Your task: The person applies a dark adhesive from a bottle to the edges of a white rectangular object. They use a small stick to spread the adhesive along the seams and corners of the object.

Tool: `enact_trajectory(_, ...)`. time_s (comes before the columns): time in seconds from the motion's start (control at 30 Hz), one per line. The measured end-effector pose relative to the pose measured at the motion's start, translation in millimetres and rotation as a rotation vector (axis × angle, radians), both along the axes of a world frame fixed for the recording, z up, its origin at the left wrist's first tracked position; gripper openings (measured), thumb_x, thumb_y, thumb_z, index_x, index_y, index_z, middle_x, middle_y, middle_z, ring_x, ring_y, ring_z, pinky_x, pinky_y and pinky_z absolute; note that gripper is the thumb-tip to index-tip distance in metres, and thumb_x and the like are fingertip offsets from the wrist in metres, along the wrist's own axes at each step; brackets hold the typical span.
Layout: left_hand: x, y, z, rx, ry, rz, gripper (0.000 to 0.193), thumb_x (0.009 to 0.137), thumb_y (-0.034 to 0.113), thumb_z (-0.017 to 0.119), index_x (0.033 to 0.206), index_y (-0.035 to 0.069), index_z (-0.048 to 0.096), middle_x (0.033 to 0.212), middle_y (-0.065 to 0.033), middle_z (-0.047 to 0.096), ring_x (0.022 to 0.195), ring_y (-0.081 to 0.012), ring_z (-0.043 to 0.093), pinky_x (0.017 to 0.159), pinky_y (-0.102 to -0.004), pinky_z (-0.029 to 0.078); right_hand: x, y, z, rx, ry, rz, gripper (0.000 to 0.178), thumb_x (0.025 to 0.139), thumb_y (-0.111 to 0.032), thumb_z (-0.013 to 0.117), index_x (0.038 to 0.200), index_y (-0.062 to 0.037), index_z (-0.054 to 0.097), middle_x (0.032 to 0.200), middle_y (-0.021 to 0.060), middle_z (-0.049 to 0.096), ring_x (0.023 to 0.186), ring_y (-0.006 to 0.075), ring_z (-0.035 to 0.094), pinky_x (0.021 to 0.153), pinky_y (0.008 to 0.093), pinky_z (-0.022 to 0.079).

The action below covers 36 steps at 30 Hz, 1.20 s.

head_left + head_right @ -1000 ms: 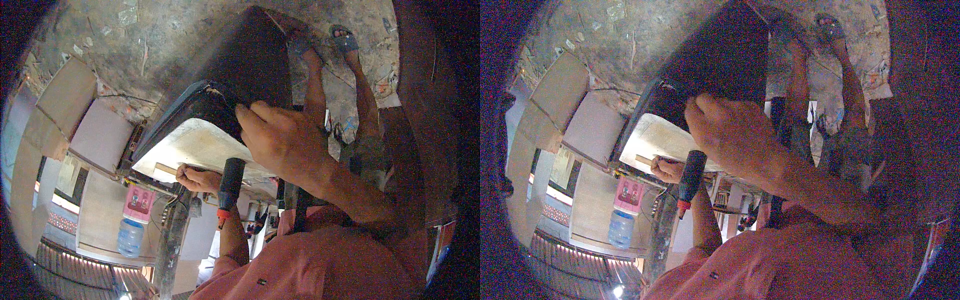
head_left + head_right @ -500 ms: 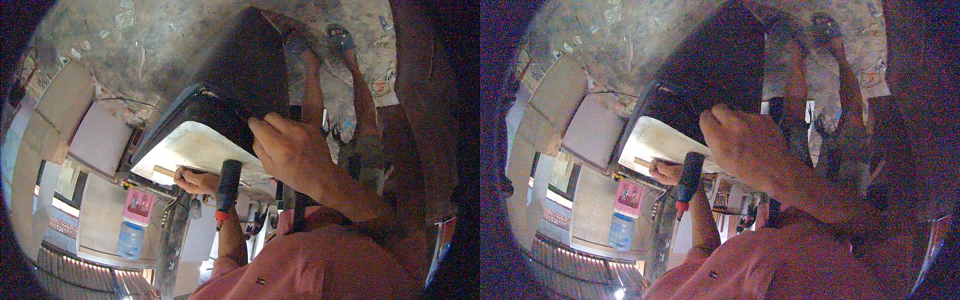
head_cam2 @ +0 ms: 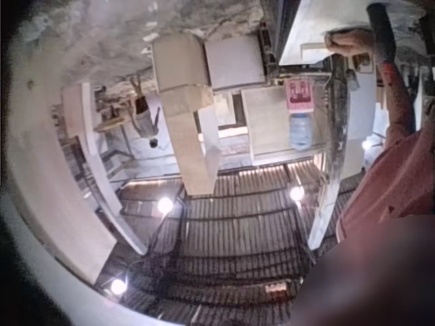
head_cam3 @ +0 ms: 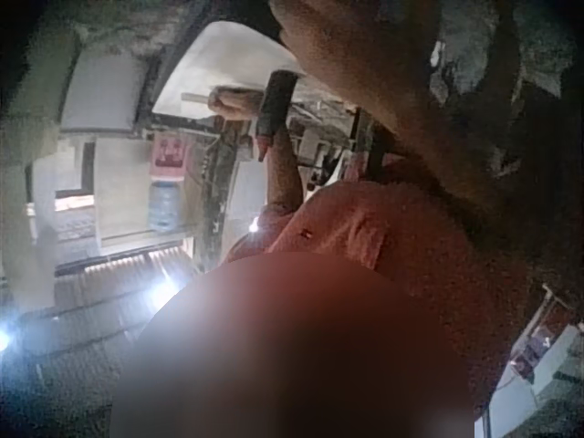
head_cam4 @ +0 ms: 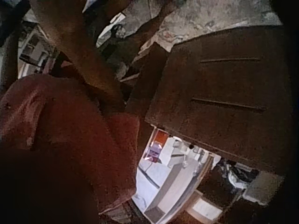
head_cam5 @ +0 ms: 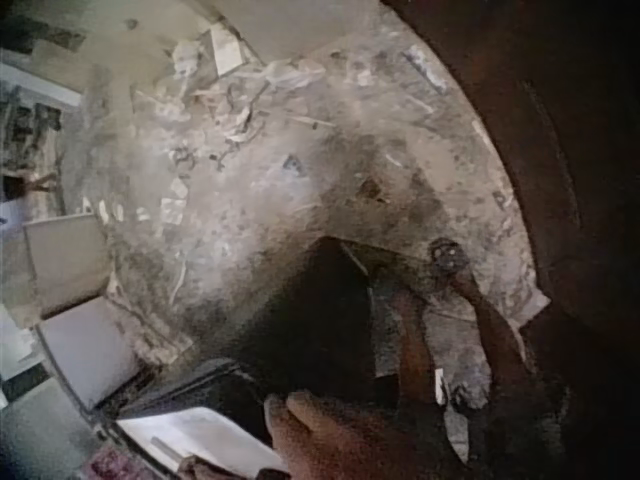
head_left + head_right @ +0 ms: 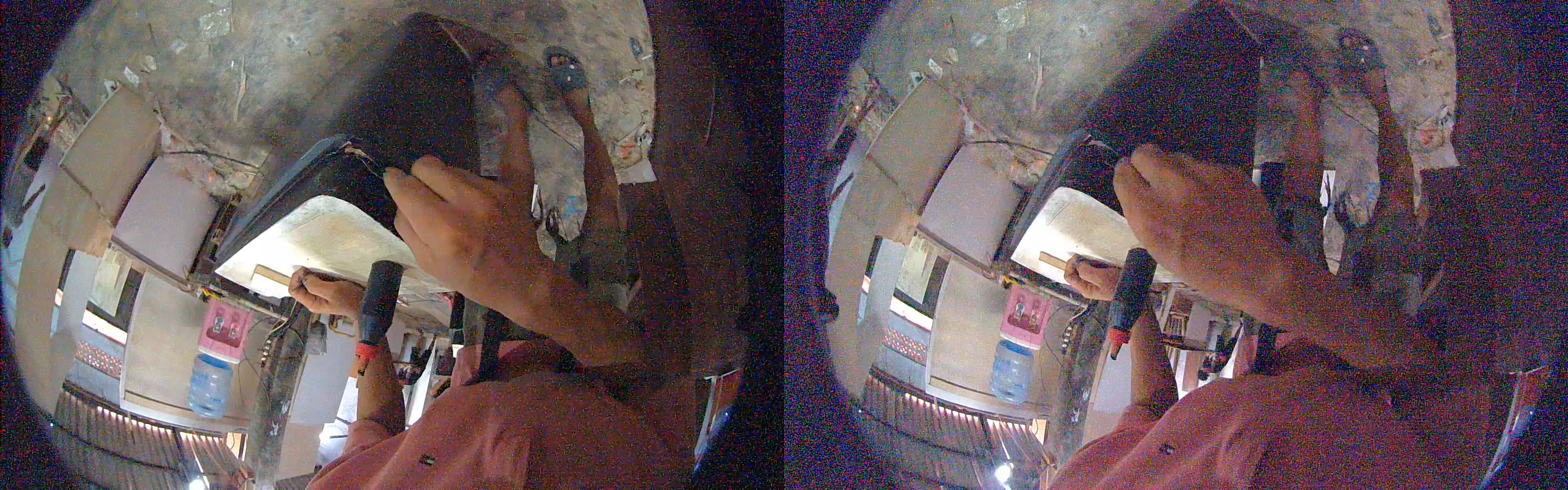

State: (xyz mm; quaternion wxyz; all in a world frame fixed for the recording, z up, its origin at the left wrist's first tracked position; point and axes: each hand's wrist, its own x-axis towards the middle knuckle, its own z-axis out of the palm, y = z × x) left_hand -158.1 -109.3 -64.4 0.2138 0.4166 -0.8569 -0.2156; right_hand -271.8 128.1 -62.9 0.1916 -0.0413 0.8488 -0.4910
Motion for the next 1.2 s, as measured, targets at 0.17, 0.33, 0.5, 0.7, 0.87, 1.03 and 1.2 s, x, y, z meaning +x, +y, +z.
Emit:
enact_trajectory(0.17,-1,1,2,-0.021,-0.039,-0.008,0.016,0.093,0.017,0.045,0.093,0.004,0.055,0.087,-0.0008,0.048,0.077,-0.0119,0.041,0.07,-0.0271,0.035,-8,-3,0,0.074,0.01,0.058,0.024,0.081,-0.014,0.068,0.103,-0.0063,0.068,0.078,0.0001,0.056,0.071,0.0146,0.066,0.11,0.0716,0.011)
enact_trajectory(0.33,-2,7,2,0.027,0.005,0.009,0.017,0.093,0.017,0.046,0.094,0.004,0.055,0.086,-0.0009,0.048,0.077,-0.0122,0.041,0.07,-0.0273,0.036,-15,-1,5,0.118,0.1,0.125,0.023,0.081,-0.014,0.067,0.103,-0.0057,0.067,0.078,-0.0007,0.056,0.071,0.0135,0.065,0.11,0.0725,0.011)
enact_trajectory(0.5,-5,4,3,-0.047,-0.054,0.032,0.018,0.094,0.018,0.045,0.095,0.004,0.056,0.086,-0.0005,0.048,0.076,-0.0117,0.041,0.069,-0.0265,0.036,-21,-1,5,0.132,0.039,0.195,0.021,0.083,-0.014,0.065,0.103,-0.006,0.067,0.079,-0.0008,0.055,0.071,0.0138,0.065,0.11,0.0728,0.013)
enact_trajectory(0.7,0,5,3,-0.041,-0.075,0.049,0.02,0.093,0.019,0.045,0.096,0.003,0.056,0.088,-0.0027,0.052,0.076,-0.0133,0.043,0.07,-0.0268,0.037,-25,-2,5,0.112,0.039,0.175,0.023,0.082,-0.014,0.065,0.103,-0.004,0.066,0.08,0.0017,0.056,0.072,0.0159,0.066,0.108,0.0731,0.015)
enact_trajectory(0.87,3,-4,0,-0.046,-0.075,0.038,0.021,0.093,0.02,0.046,0.095,0.003,0.056,0.089,-0.0043,0.053,0.078,-0.0147,0.045,0.071,-0.0278,0.038,-27,1,5,0.088,-0.094,0.282,0.022,0.083,-0.013,0.065,0.103,-0.0036,0.065,0.082,0.0034,0.057,0.076,0.0175,0.066,0.109,0.0715,0.017)
enact_trajectory(1.03,8,-5,2,-0.017,-0.095,0.09,0.022,0.093,0.022,0.046,0.095,0.002,0.056,0.091,-0.0058,0.053,0.082,-0.017,0.046,0.075,-0.0291,0.04,-28,0,5,0.065,-0.029,0.248,0.025,0.082,-0.012,0.066,0.105,-0.0025,0.064,0.084,0.0034,0.056,0.078,0.0194,0.066,0.109,0.0696,0.019)
enact_trajectory(1.2,7,-6,1,-0.022,-0.076,0.03,0.022,0.093,0.022,0.046,0.094,0.002,0.055,0.091,-0.0056,0.052,0.083,-0.017,0.046,0.076,-0.0291,0.04,-30,-2,6,0.08,-0.03,0.251,0.025,0.083,-0.013,0.066,0.105,-0.0041,0.063,0.083,0.0025,0.055,0.077,0.0187,0.065,0.108,0.0717,0.017)
